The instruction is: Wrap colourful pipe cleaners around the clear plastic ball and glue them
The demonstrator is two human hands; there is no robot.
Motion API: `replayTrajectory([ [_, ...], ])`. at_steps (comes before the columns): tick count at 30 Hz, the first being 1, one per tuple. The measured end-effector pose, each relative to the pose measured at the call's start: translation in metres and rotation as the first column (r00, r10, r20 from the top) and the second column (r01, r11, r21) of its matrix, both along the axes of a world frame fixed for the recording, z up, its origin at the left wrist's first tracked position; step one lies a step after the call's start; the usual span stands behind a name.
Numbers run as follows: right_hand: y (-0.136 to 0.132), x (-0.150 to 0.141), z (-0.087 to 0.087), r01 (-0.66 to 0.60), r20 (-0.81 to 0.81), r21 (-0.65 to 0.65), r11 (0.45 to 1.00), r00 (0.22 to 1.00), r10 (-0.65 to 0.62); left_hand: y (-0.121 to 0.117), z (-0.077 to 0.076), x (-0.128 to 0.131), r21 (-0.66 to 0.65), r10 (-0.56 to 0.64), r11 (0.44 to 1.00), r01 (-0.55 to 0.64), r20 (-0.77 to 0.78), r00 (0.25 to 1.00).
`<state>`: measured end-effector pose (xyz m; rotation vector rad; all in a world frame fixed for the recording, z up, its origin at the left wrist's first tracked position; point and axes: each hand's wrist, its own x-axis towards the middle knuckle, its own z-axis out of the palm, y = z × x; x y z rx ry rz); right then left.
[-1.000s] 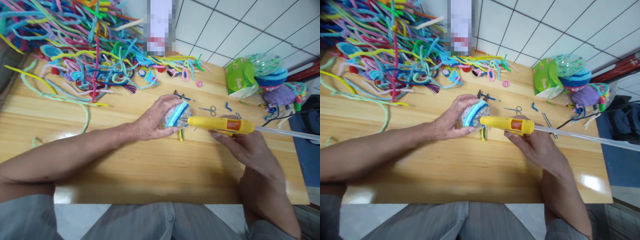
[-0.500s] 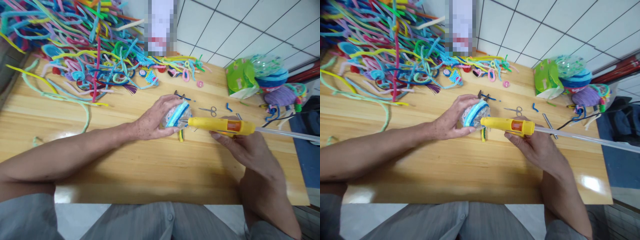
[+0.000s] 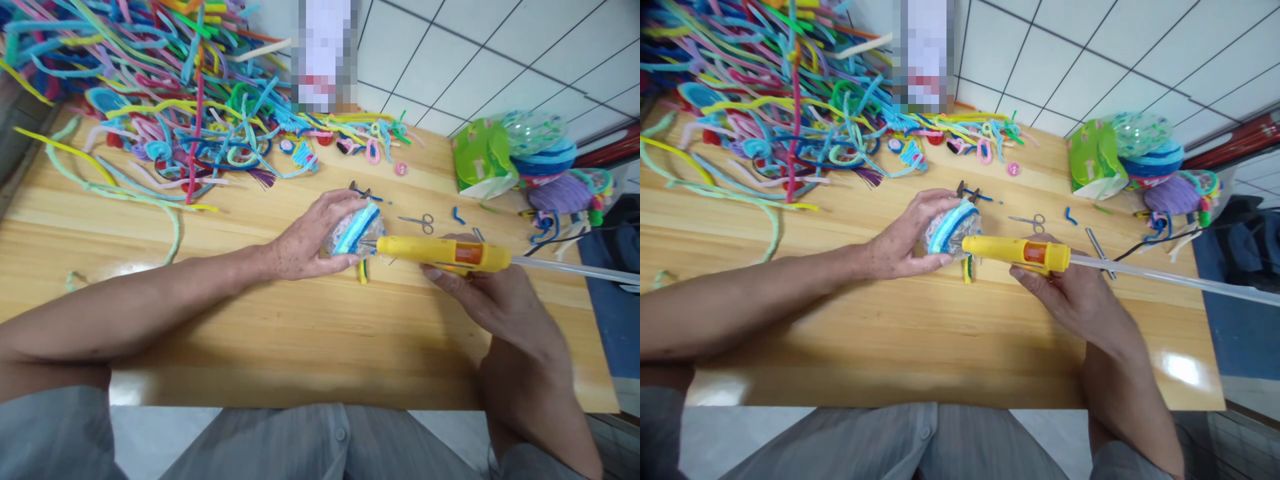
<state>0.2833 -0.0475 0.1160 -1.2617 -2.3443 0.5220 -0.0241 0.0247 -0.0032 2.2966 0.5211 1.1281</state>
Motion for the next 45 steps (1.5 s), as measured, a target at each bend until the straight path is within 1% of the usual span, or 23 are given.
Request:
replayTrajectory([
  [2, -0.0001, 0.0007, -0.0001, -0.006, -0.01, -0.001, 1.0, 1.0, 0.006, 0.0001, -0.0002, 0.0002, 0.005, 0.0, 1.0, 0.0, 0.007, 1.0],
  [7, -0.002, 0.0065, -0.001, 0.044, 0.036, 0.005, 0.999, 0.998, -0.044, -0.0002, -0.0002, 0.0014, 0.018, 0.011, 1.0, -0.012, 0.018, 1.0],
  [10, -0.0024, 0.006, -0.0012, 0.026, 0.019, -0.013, 1.0, 1.0, -0.025, 0.0, 0.0002, 0.001, 0.012, 0.007, 1.0, -0.007, 0.009, 1.0],
  [13, -0.0022, 0.0036, -0.002, 0.018, -0.007, -0.001, 1.0, 1.0, -0.018, 0.0003, 0.0006, 0.0001, 0.018, -0.001, 1.0, 0.001, 0.013, 1.0],
  [16, -0.0024, 0.003, -0.003, 0.046, -0.008, 0.015, 0.999, 0.999, -0.045, 0.0004, 0.0008, -0.0003, 0.013, -0.004, 1.0, 0.004, 0.014, 1.0],
  [20, -0.0025, 0.0038, -0.0032, 0.077, 0.011, 0.001, 0.997, 0.997, -0.077, 0.0001, 0.001, 0.0006, 0.014, -0.007, 1.0, 0.006, 0.037, 0.999],
  [27, -0.0006, 0.0056, -0.0026, 0.084, 0.03, 0.019, 0.996, 0.996, -0.084, -0.0001, 0.0003, 0.0019, 0.011, 0.001, 1.0, -0.001, 0.052, 0.999],
  [32, -0.0019, 0.0083, -0.0046, 0.128, 0.04, 0.033, 0.991, 0.991, -0.129, 0.0, 0.0013, 0.0008, 0.002, 0.0, 1.0, 0.0, 0.019, 1.0],
  [37, -0.0024, 0.0067, -0.0052, 0.101, 0.008, -0.026, 0.995, 0.995, -0.101, -0.0003, 0.0025, 0.0004, -0.007, 0.004, 1.0, -0.004, 0.012, 1.0],
  [39, -0.0026, 0.0057, -0.005, 0.108, -0.004, -0.047, 0.993, 0.994, -0.108, -0.0003, 0.0027, 0.0003, -0.009, 0.004, 1.0, -0.004, 0.009, 1.0],
  [45, -0.0035, 0.0051, -0.005, 0.106, -0.021, -0.041, 0.994, 0.994, -0.107, -0.0005, 0.0034, 0.0004, 0.016, 0.002, 1.0, -0.002, 0.012, 1.0],
])
